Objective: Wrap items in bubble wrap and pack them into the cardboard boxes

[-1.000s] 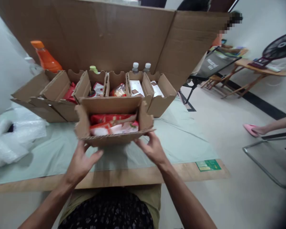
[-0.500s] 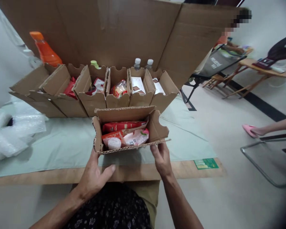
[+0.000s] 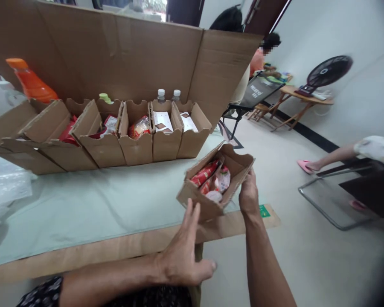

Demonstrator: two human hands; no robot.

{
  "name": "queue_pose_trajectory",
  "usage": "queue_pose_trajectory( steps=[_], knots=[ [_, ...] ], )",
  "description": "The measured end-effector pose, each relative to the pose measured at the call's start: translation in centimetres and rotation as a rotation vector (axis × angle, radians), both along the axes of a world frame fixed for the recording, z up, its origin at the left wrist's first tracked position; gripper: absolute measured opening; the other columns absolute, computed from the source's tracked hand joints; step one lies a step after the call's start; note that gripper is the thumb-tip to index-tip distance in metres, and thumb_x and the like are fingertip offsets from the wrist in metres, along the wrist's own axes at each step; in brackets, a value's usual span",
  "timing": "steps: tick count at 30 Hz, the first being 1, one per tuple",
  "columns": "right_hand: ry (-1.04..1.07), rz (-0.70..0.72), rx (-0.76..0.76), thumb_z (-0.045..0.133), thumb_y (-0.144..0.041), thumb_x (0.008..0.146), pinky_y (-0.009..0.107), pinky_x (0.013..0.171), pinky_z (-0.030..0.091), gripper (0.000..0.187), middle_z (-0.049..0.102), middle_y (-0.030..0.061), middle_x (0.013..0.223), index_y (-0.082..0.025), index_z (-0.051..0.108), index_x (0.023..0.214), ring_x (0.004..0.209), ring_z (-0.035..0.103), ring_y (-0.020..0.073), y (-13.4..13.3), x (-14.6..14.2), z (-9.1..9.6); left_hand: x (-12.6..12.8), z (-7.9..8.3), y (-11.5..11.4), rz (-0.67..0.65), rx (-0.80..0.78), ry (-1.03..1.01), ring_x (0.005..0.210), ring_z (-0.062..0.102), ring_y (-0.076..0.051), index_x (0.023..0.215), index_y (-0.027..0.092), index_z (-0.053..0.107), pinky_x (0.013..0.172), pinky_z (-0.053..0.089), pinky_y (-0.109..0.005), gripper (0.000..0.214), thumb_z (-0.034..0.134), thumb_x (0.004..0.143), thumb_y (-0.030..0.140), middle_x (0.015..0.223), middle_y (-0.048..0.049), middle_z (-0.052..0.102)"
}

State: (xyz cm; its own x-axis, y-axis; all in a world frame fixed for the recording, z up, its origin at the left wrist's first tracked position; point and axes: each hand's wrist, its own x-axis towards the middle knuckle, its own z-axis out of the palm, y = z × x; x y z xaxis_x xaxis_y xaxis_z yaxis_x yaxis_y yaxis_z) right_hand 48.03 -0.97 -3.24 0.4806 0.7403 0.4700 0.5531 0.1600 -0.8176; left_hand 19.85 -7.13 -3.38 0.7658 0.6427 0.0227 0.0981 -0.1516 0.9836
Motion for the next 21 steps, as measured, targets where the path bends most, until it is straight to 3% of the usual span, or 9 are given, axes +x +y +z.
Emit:
queue_pose_trajectory(
  steps=[2,5,7,10,12,15,21],
  knots=[
    [0.066,-0.02,-0.046,0.042,-0.068,0.099,0.053,0.115,0.045,0.065,0.064,0.0092,0.143,-0.026,0.056,0.147,0.14,0.053,0.031,-1.2,1.5,0.0,2.7,-0.2,0.5,-0.097,-0.012,-0.019,0.162,-0.006,-0.042,0.168,0.02,-0.009,0.126,0.027,-0.064,0.132,0.079,0.07,0.031,0.173,-0.0137,-0.025],
    [0.193,-0.003,-0.053,0.048,-0.069,0.095,0.05,0.103,0.054,0.063,0.072,0.012,0.127,-0.025,0.063,0.137,0.124,0.066,0.0332,-4.8,1.7,-1.7,4.0,-0.9,1.4,-0.187,0.047,0.002,0.162,0.014,-0.042,0.167,0.018,0.021,0.126,0.031,-0.061,0.114,0.079,0.07,0.033,0.176,-0.0187,-0.007],
    [0.249,0.038,-0.068,0.057,-0.071,0.089,0.049,0.098,0.056,0.066,0.073,0.0141,0.124,-0.024,0.063,0.136,0.119,0.069,0.0342,-7.4,0.8,-3.8,2.8,-1.7,2.6,-0.11,0.166,0.041,0.159,0.026,-0.039,0.159,0.019,0.043,0.126,0.033,-0.058,0.087,0.073,0.078,0.029,0.176,-0.0181,0.009],
    [0.217,0.019,-0.214,0.078,-0.071,0.071,0.05,0.097,0.057,0.077,0.073,0.0155,0.123,-0.023,0.065,0.13,0.117,0.068,0.037,-9.4,-1.0,-6.5,-0.7,-3.7,5.9,0.162,0.42,0.194,0.157,0.032,-0.037,0.147,0.018,0.058,0.124,0.036,-0.058,0.06,0.062,0.088,0.026,0.172,-0.0185,0.027],
    [0.139,-0.052,-0.319,0.085,-0.067,0.065,0.052,0.097,0.056,0.072,0.076,0.0152,0.116,-0.022,0.07,0.119,0.113,0.069,0.0381,-8.8,-1.5,-7.3,-3.2,-5.1,8.2,0.288,0.586,0.367,0.157,0.032,-0.039,0.146,0.018,0.059,0.123,0.036,-0.062,0.055,0.06,0.092,0.031,0.17,-0.0189,0.033],
    [0.092,-0.052,-0.34,0.082,-0.065,0.068,0.051,0.095,0.056,0.058,0.078,0.013,0.106,-0.022,0.072,0.106,0.106,0.07,0.036,-6.2,-0.3,-6.7,-5.9,-7.0,10.1,0.322,0.795,0.577,0.157,0.032,-0.04,0.15,0.021,0.055,0.121,0.036,-0.063,0.056,0.058,0.097,0.04,0.168,-0.0176,0.038],
    [0.117,0.065,-0.252,0.081,-0.054,0.069,0.045,0.087,0.057,0.055,0.077,0.0111,0.107,-0.02,0.067,0.11,0.096,0.071,0.0296,1.7,6.4,-3.5,-6.9,-9.0,9.3,0.275,1.053,0.701,0.156,0.035,-0.036,0.155,0.024,0.049,0.125,0.029,-0.058,0.061,0.055,0.1,0.05,0.166,-0.0171,0.042]
  ],
)
